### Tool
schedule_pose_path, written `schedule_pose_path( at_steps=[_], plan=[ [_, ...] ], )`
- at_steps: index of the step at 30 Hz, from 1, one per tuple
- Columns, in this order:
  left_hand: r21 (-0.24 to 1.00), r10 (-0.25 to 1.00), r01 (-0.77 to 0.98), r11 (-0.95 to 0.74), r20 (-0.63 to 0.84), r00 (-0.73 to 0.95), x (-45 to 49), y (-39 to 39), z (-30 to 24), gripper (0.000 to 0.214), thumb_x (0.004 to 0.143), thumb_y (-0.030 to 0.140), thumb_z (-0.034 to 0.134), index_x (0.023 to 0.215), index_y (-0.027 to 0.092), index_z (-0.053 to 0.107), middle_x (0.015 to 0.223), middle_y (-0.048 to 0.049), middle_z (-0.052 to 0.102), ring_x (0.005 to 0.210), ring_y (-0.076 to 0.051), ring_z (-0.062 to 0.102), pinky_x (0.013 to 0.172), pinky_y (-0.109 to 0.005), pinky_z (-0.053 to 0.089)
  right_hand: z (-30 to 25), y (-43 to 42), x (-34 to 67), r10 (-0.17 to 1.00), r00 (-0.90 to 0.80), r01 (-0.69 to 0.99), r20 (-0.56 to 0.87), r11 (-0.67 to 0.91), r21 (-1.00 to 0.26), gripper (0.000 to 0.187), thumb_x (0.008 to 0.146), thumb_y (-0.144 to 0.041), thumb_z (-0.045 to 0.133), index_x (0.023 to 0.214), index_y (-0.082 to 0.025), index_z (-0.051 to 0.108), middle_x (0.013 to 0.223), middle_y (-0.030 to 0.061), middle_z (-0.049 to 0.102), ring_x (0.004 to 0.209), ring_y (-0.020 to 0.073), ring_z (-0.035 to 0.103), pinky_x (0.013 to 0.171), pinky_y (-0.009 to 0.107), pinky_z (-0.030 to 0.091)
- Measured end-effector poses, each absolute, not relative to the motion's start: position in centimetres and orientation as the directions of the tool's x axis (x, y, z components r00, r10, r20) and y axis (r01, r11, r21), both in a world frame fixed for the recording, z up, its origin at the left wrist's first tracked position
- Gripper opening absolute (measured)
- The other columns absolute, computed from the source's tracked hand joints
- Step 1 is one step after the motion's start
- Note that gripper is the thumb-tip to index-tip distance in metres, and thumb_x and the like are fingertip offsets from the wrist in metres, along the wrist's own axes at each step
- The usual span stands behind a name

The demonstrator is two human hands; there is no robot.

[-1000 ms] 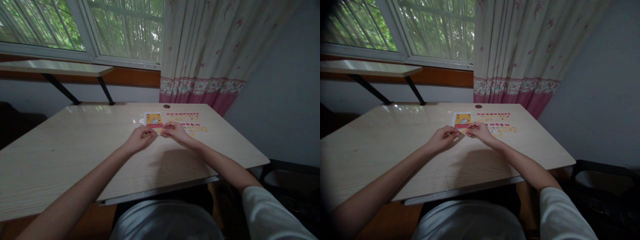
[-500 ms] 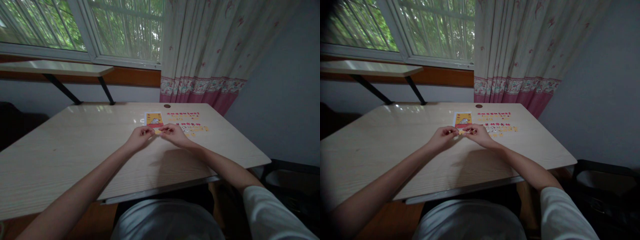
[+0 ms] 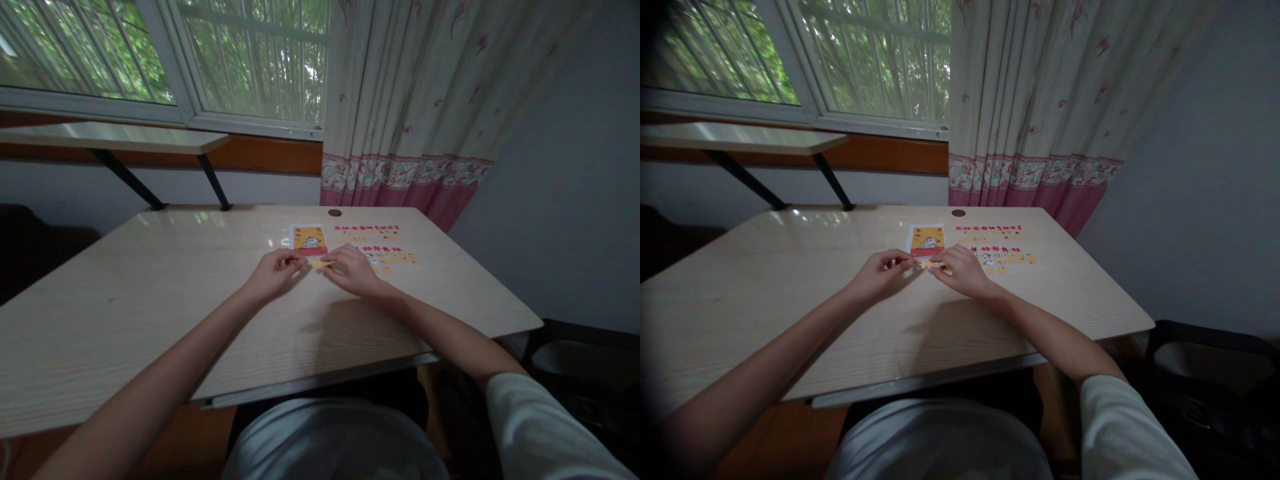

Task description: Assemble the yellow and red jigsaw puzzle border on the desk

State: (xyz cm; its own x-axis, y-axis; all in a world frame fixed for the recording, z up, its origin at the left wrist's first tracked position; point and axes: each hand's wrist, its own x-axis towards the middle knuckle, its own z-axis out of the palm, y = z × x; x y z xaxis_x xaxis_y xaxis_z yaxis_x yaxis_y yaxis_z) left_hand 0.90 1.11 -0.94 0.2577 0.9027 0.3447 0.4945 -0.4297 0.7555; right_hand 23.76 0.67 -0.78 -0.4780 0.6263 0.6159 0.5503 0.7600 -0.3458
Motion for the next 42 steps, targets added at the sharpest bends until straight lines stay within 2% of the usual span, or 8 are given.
schedule_pose_path(
  at_steps=[3, 6, 9, 12, 15, 30, 42],
  plan=[
    [0.611, 0.882, 0.649, -0.454, 0.409, 0.232, -1.8, 1.9, -0.5, 0.029, 0.085, 0.039, 0.054, 0.088, 0.018, 0.073, 0.087, -0.0075, 0.072, 0.079, -0.020, 0.060, 0.070, -0.032, 0.047, -0.7, 0.7, 24.0, 0.615, -0.473, 0.550, 0.631, 0.765, -0.334, 0.020, 0.089, -0.036, 0.060, 0.098, -0.022, 0.072, 0.094, 0.0077, 0.072, 0.092, 0.0210, 0.061, 0.086, 0.037, 0.045],
    [0.433, 0.844, 0.741, -0.513, 0.412, 0.344, -4.5, 2.9, -0.3, 0.027, 0.085, 0.036, 0.053, 0.086, 0.019, 0.074, 0.085, -0.0082, 0.072, 0.084, -0.024, 0.060, 0.077, -0.037, 0.047, -0.6, 0.9, 24.0, 0.630, -0.482, 0.569, 0.610, 0.754, -0.329, 0.020, 0.089, -0.036, 0.061, 0.098, -0.021, 0.072, 0.096, 0.0079, 0.072, 0.093, 0.0208, 0.061, 0.086, 0.037, 0.044],
    [0.357, 0.829, 0.757, -0.547, 0.359, 0.430, -5.9, 3.6, -0.3, 0.027, 0.082, 0.033, 0.053, 0.088, 0.020, 0.076, 0.084, -0.0081, 0.073, 0.083, -0.024, 0.062, 0.079, -0.038, 0.046, -0.5, 1.6, 23.6, 0.680, -0.515, 0.625, 0.521, 0.714, -0.314, 0.019, 0.087, -0.035, 0.063, 0.097, -0.021, 0.073, 0.097, 0.0079, 0.072, 0.092, 0.0206, 0.062, 0.086, 0.036, 0.044],
    [0.337, 0.802, 0.730, -0.594, 0.312, 0.509, -6.1, 4.0, -0.7, 0.027, 0.083, 0.033, 0.053, 0.087, 0.021, 0.077, 0.085, -0.0073, 0.073, 0.082, -0.023, 0.063, 0.081, -0.037, 0.045, -0.8, 2.8, 22.7, 0.720, -0.558, 0.666, 0.412, 0.685, -0.295, 0.019, 0.086, -0.034, 0.065, 0.093, -0.019, 0.074, 0.094, 0.0080, 0.073, 0.091, 0.0205, 0.062, 0.084, 0.034, 0.043],
    [0.320, 0.777, 0.708, -0.629, 0.300, 0.554, -5.9, 4.1, -1.0, 0.028, 0.083, 0.036, 0.054, 0.086, 0.021, 0.077, 0.084, -0.0072, 0.073, 0.082, -0.023, 0.063, 0.082, -0.037, 0.046, -1.3, 3.9, 21.3, 0.735, -0.572, 0.673, 0.363, 0.674, -0.304, 0.019, 0.087, -0.034, 0.064, 0.090, -0.018, 0.074, 0.093, 0.0070, 0.073, 0.091, 0.0203, 0.063, 0.083, 0.033, 0.043],
    [0.295, 0.769, 0.712, -0.638, 0.307, 0.561, -5.7, 3.9, -1.3, 0.027, 0.083, 0.036, 0.057, 0.089, 0.019, 0.078, 0.080, -0.0091, 0.070, 0.080, -0.024, 0.061, 0.081, -0.038, 0.045, -1.7, 5.2, 17.7, 0.690, -0.637, 0.605, 0.343, 0.724, -0.332, 0.019, 0.089, -0.032, 0.062, 0.095, -0.019, 0.074, 0.093, 0.0057, 0.073, 0.090, 0.0178, 0.062, 0.082, 0.029, 0.041],
    [0.283, 0.738, 0.685, -0.672, 0.334, 0.586, -5.8, 4.2, -1.5, 0.019, 0.084, 0.029, 0.060, 0.087, 0.020, 0.077, 0.081, -0.0067, 0.070, 0.080, -0.021, 0.061, 0.079, -0.034, 0.043, -1.5, 4.9, 17.4, 0.697, -0.659, 0.653, 0.282, 0.717, -0.244, 0.022, 0.089, -0.034, 0.060, 0.098, -0.020, 0.075, 0.096, 0.0055, 0.073, 0.093, 0.0187, 0.063, 0.085, 0.030, 0.040]
  ],
)
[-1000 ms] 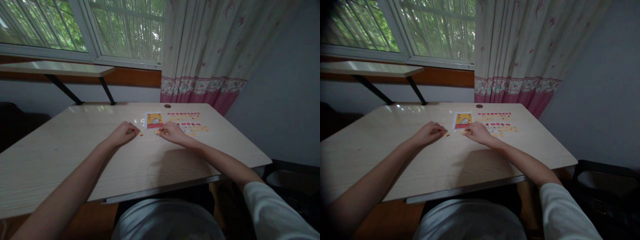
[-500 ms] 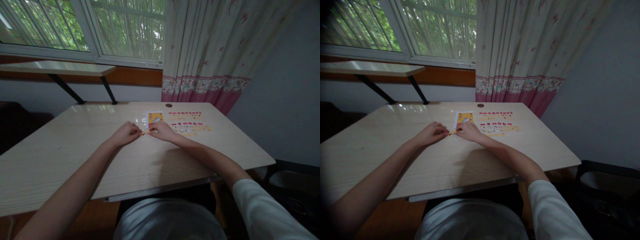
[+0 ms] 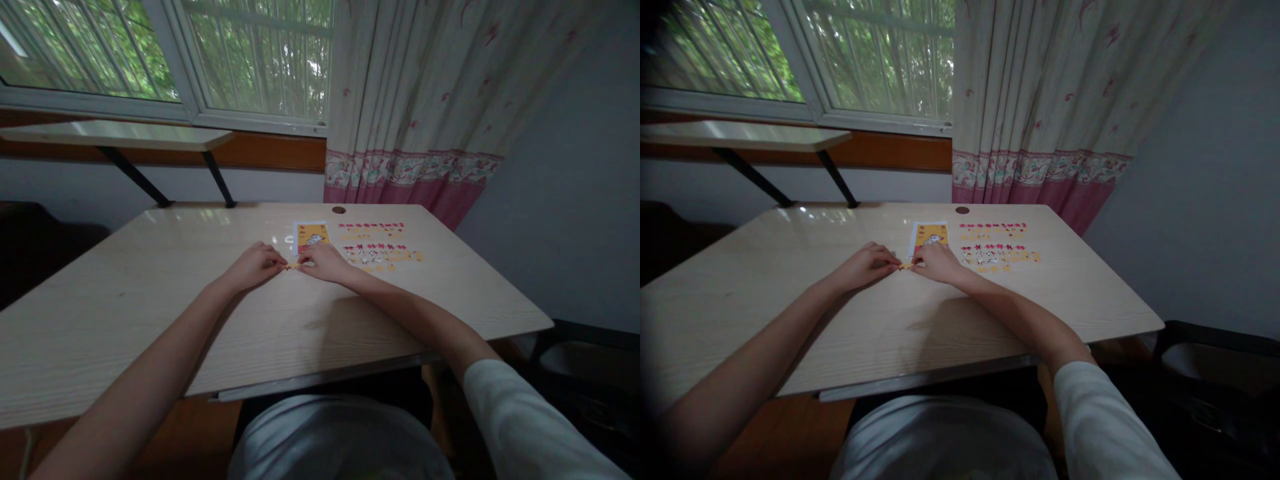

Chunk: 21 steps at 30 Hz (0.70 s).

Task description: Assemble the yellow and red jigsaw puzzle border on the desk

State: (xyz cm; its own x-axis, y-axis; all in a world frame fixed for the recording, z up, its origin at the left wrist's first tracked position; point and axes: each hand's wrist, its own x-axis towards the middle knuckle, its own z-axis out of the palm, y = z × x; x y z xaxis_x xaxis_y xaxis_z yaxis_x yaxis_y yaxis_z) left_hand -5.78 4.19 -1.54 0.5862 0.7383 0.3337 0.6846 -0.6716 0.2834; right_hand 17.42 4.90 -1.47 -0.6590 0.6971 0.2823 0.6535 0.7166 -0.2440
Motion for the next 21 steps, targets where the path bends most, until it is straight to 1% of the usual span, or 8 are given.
schedule_pose_path(
  at_steps=[4, 9, 14, 17, 21],
  plan=[
    [0.277, 0.736, 0.684, -0.675, 0.324, 0.595, -5.7, 4.1, -1.5, 0.019, 0.085, 0.026, 0.059, 0.089, 0.020, 0.077, 0.082, -0.0064, 0.070, 0.081, -0.021, 0.061, 0.080, -0.033, 0.043, -1.4, 4.9, 17.3, 0.707, -0.647, 0.664, 0.284, 0.706, -0.245, 0.023, 0.088, -0.035, 0.060, 0.096, -0.020, 0.075, 0.095, 0.0056, 0.074, 0.093, 0.0192, 0.063, 0.084, 0.030, 0.041],
    [0.254, 0.729, 0.687, -0.680, 0.335, 0.597, -5.5, 4.0, -1.5, 0.020, 0.086, 0.025, 0.058, 0.092, 0.019, 0.076, 0.083, -0.0069, 0.070, 0.082, -0.020, 0.060, 0.081, -0.033, 0.044, -1.1, 4.9, 17.2, 0.721, -0.646, 0.677, 0.253, 0.693, -0.247, 0.023, 0.088, -0.035, 0.061, 0.097, -0.020, 0.075, 0.094, 0.0060, 0.074, 0.093, 0.0190, 0.063, 0.084, 0.029, 0.041],
    [0.244, 0.691, 0.650, -0.719, 0.348, 0.633, -5.4, 3.9, -1.4, 0.021, 0.084, 0.020, 0.057, 0.090, 0.021, 0.077, 0.083, -0.0059, 0.069, 0.082, -0.020, 0.059, 0.078, -0.032, 0.044, -0.9, 4.8, 17.2, 0.724, -0.643, 0.684, 0.251, 0.689, -0.238, 0.024, 0.088, -0.036, 0.061, 0.096, -0.019, 0.075, 0.093, 0.0067, 0.073, 0.093, 0.0192, 0.062, 0.083, 0.030, 0.041],
    [0.187, 0.668, 0.647, -0.739, 0.330, 0.667, -5.2, 3.7, -1.1, 0.022, 0.084, 0.018, 0.056, 0.091, 0.020, 0.077, 0.083, -0.0064, 0.069, 0.082, -0.020, 0.058, 0.077, -0.032, 0.044, -0.9, 4.7, 17.2, 0.721, -0.645, 0.681, 0.251, 0.692, -0.238, 0.023, 0.088, -0.035, 0.061, 0.096, -0.019, 0.075, 0.094, 0.0071, 0.073, 0.094, 0.0196, 0.062, 0.084, 0.030, 0.041],
    [0.044, 0.654, 0.673, -0.738, 0.294, 0.698, -4.7, 3.2, -0.6, 0.021, 0.084, 0.018, 0.057, 0.092, 0.020, 0.077, 0.084, -0.0081, 0.069, 0.082, -0.022, 0.056, 0.076, -0.034, 0.042, -1.0, 4.6, 17.2, 0.726, -0.637, 0.684, 0.259, 0.687, -0.246, 0.022, 0.088, -0.035, 0.061, 0.096, -0.018, 0.074, 0.096, 0.0078, 0.072, 0.095, 0.0200, 0.062, 0.087, 0.032, 0.041]
  ],
)
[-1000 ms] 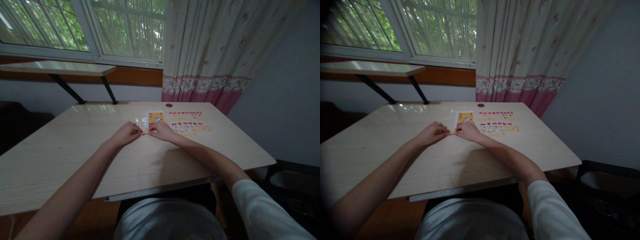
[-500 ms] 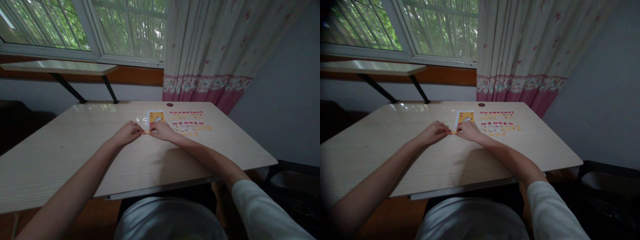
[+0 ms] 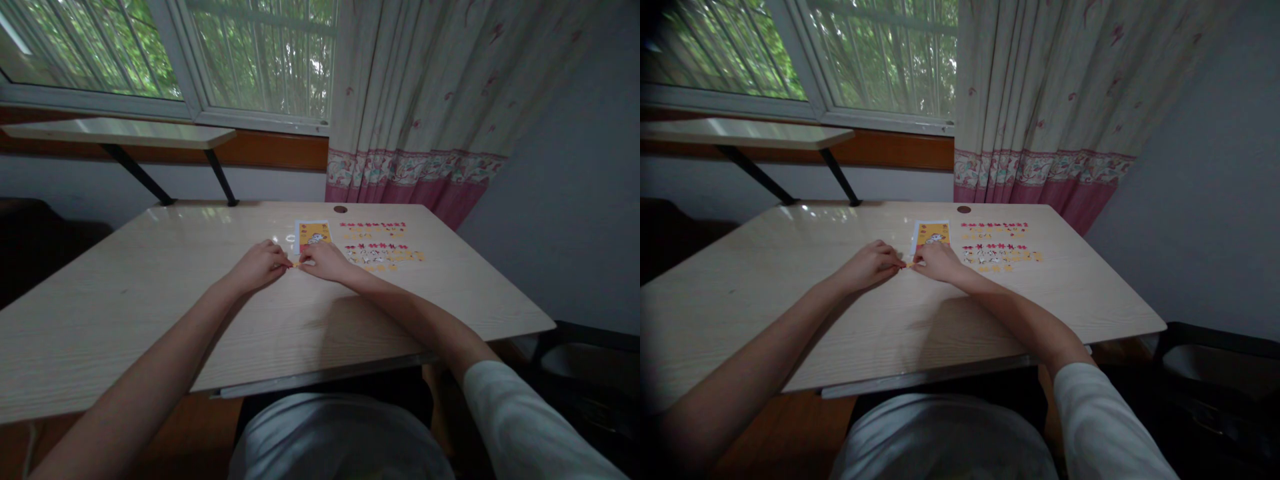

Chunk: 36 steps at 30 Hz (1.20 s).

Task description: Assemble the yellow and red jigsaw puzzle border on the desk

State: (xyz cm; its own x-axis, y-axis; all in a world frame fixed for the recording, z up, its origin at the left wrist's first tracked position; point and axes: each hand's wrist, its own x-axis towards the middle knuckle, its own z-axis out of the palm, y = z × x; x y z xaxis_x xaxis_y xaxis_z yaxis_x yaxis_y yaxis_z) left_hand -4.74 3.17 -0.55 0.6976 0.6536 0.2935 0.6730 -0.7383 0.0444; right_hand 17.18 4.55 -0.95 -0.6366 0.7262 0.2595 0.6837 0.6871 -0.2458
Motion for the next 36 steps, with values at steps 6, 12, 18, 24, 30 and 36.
schedule_pose_path(
  at_steps=[6, 12, 18, 24, 30, 36],
  plan=[
    [-0.104, 0.661, 0.700, -0.706, 0.256, 0.705, -4.0, 2.4, -0.2, 0.020, 0.084, 0.019, 0.058, 0.091, 0.019, 0.077, 0.083, -0.0096, 0.067, 0.085, -0.025, 0.055, 0.073, -0.035, 0.042, -1.1, 4.5, 17.2, 0.668, -0.683, 0.636, 0.297, 0.743, -0.208, 0.020, 0.089, -0.029, 0.062, 0.102, -0.017, 0.072, 0.100, 0.0076, 0.072, 0.098, 0.0198, 0.061, 0.090, 0.032, 0.039],
    [-0.098, 0.653, 0.690, -0.717, 0.252, 0.715, -3.8, 2.3, -0.1, 0.020, 0.083, 0.018, 0.057, 0.090, 0.018, 0.076, 0.087, -0.0098, 0.068, 0.087, -0.025, 0.056, 0.077, -0.036, 0.043, -1.1, 4.3, 17.1, 0.616, -0.726, 0.587, 0.305, 0.787, -0.191, 0.017, 0.091, -0.019, 0.058, 0.098, -0.016, 0.073, 0.096, 0.0072, 0.073, 0.094, 0.0191, 0.061, 0.088, 0.032, 0.039],
    [0.045, 0.634, 0.644, -0.764, 0.239, 0.735, -4.3, 2.8, -0.2, 0.023, 0.081, 0.013, 0.053, 0.090, 0.017, 0.074, 0.090, -0.0078, 0.071, 0.088, -0.021, 0.060, 0.084, -0.034, 0.044, -1.9, 4.8, 17.0, 0.607, -0.724, 0.555, 0.328, 0.795, -0.246, 0.018, 0.089, -0.015, 0.058, 0.098, -0.017, 0.073, 0.096, 0.0067, 0.073, 0.092, 0.0177, 0.062, 0.088, 0.032, 0.039],
    [0.161, 0.647, 0.628, -0.761, 0.253, 0.719, -4.6, 3.0, -0.4, 0.026, 0.080, 0.013, 0.051, 0.090, 0.018, 0.075, 0.091, -0.0059, 0.075, 0.084, -0.020, 0.060, 0.083, -0.034, 0.045, -2.4, 5.3, 17.1, 0.604, -0.718, 0.518, 0.345, 0.796, -0.313, 0.019, 0.087, -0.011, 0.058, 0.097, -0.016, 0.073, 0.093, 0.0061, 0.071, 0.093, 0.0164, 0.061, 0.085, 0.029, 0.041],
    [0.180, 0.680, 0.657, -0.732, 0.259, 0.686, -4.8, 3.0, -0.4, 0.030, 0.079, 0.011, 0.051, 0.092, 0.021, 0.076, 0.087, -0.0024, 0.076, 0.081, -0.020, 0.056, 0.077, -0.031, 0.046, -2.2, 5.1, 17.3, 0.573, -0.747, 0.504, 0.336, 0.819, -0.277, 0.020, 0.088, -0.012, 0.057, 0.099, -0.017, 0.072, 0.096, 0.0056, 0.071, 0.094, 0.0161, 0.061, 0.088, 0.029, 0.041],
    [0.169, 0.665, 0.645, -0.746, 0.241, 0.707, -4.8, 3.1, -0.4, 0.029, 0.081, 0.011, 0.051, 0.091, 0.020, 0.077, 0.090, -0.0031, 0.076, 0.079, -0.019, 0.055, 0.078, -0.032, 0.045, -1.7, 5.0, 17.5, 0.516, -0.800, 0.490, 0.307, 0.857, -0.162, 0.020, 0.091, -0.014, 0.055, 0.101, -0.016, 0.072, 0.100, 0.0076, 0.071, 0.097, 0.0181, 0.061, 0.093, 0.033, 0.040]
  ],
)
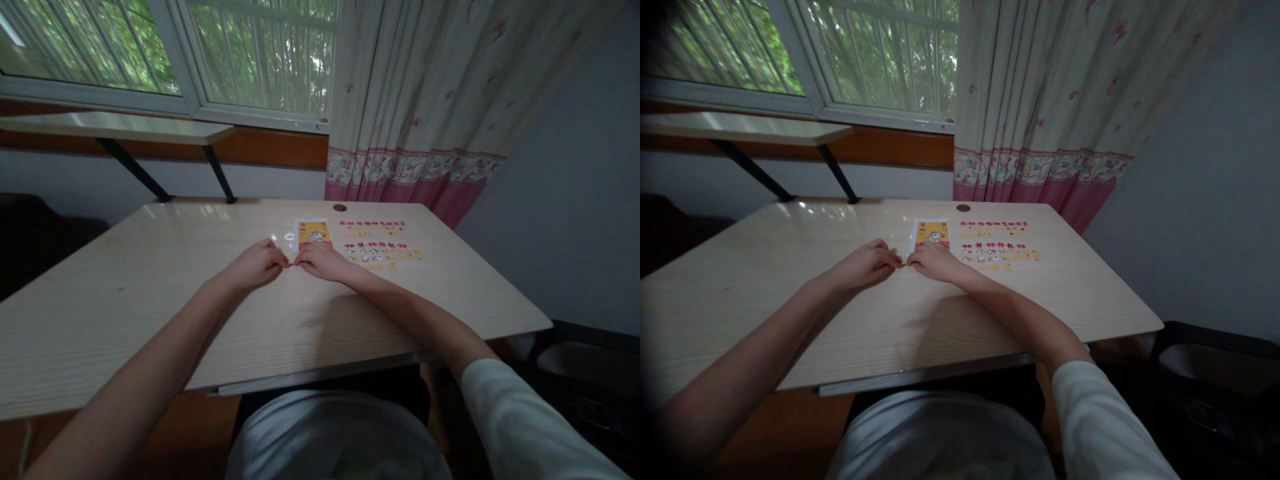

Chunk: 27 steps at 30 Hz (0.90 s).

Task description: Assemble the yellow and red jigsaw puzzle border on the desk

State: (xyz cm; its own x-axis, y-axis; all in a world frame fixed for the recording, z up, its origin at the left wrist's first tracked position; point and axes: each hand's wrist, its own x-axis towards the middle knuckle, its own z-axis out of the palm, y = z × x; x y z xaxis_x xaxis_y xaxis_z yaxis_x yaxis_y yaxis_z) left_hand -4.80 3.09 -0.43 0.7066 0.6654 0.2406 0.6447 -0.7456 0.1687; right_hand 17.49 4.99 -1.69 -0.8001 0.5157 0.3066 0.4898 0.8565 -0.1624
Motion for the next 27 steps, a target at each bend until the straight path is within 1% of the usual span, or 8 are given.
schedule_pose_path(
  at_steps=[3, 5, 9, 14, 20, 27],
  plan=[
    [0.163, 0.663, 0.644, -0.748, 0.237, 0.710, -4.78, 3.19, -0.51, 0.030, 0.080, 0.011, 0.051, 0.091, 0.021, 0.077, 0.090, -0.0032, 0.076, 0.078, -0.019, 0.055, 0.078, -0.031, 0.045, -1.45, 5.00, 17.48, 0.492, -0.825, 0.484, 0.278, 0.869, -0.103, 0.021, 0.091, -0.014, 0.054, 0.104, -0.015, 0.072, 0.102, 0.0088, 0.072, 0.099, 0.0189, 0.061, 0.094, 0.034, 0.041],
    [0.158, 0.661, 0.643, -0.749, 0.235, 0.713, -4.82, 3.27, -0.64, 0.030, 0.080, 0.010, 0.050, 0.091, 0.020, 0.077, 0.090, -0.0034, 0.076, 0.079, -0.019, 0.055, 0.078, -0.031, 0.045, -1.35, 5.02, 17.46, 0.487, -0.833, 0.483, 0.263, 0.872, -0.086, 0.022, 0.091, -0.013, 0.054, 0.106, -0.015, 0.071, 0.102, 0.0095, 0.072, 0.099, 0.0189, 0.062, 0.095, 0.034, 0.041],
    [0.157, 0.670, 0.653, -0.741, 0.238, 0.703, -4.81, 3.28, -0.75, 0.031, 0.079, 0.009, 0.051, 0.093, 0.020, 0.077, 0.088, -0.0040, 0.076, 0.080, -0.020, 0.055, 0.077, -0.031, 0.046, -1.23, 4.99, 17.51, 0.486, -0.834, 0.476, 0.262, 0.873, -0.103, 0.023, 0.091, -0.012, 0.054, 0.106, -0.015, 0.072, 0.102, 0.0097, 0.072, 0.098, 0.0191, 0.062, 0.094, 0.035, 0.042],
    [0.167, 0.682, 0.663, -0.730, 0.254, 0.686, -4.52, 2.95, -0.40, 0.034, 0.077, 0.007, 0.051, 0.095, 0.020, 0.076, 0.080, -0.0043, 0.074, 0.080, -0.019, 0.057, 0.075, -0.030, 0.046, -1.26, 4.88, 17.67, 0.481, -0.828, 0.468, 0.288, 0.876, -0.115, 0.022, 0.090, -0.013, 0.055, 0.104, -0.015, 0.072, 0.103, 0.0102, 0.072, 0.098, 0.0200, 0.062, 0.094, 0.036, 0.042],
    [0.184, 0.656, 0.630, -0.754, 0.261, 0.708, -4.27, 2.86, -0.19, 0.030, 0.078, 0.008, 0.050, 0.090, 0.019, 0.075, 0.087, -0.0051, 0.075, 0.080, -0.019, 0.059, 0.081, -0.033, 0.046, -1.48, 4.87, 17.70, 0.490, -0.818, 0.485, 0.301, 0.869, -0.096, 0.022, 0.090, -0.014, 0.055, 0.104, -0.018, 0.072, 0.104, 0.0090, 0.070, 0.099, 0.0191, 0.062, 0.094, 0.036, 0.041],
    [0.152, 0.650, 0.635, -0.758, 0.254, 0.716, -4.10, 2.82, -0.17, 0.031, 0.079, 0.009, 0.048, 0.091, 0.018, 0.075, 0.088, -0.0064, 0.074, 0.079, -0.019, 0.059, 0.080, -0.034, 0.046, -1.50, 4.89, 17.78, 0.494, -0.821, 0.487, 0.287, 0.868, -0.101, 0.024, 0.091, -0.013, 0.053, 0.105, -0.017, 0.072, 0.104, 0.0088, 0.071, 0.100, 0.0193, 0.061, 0.094, 0.035, 0.041]
  ],
)
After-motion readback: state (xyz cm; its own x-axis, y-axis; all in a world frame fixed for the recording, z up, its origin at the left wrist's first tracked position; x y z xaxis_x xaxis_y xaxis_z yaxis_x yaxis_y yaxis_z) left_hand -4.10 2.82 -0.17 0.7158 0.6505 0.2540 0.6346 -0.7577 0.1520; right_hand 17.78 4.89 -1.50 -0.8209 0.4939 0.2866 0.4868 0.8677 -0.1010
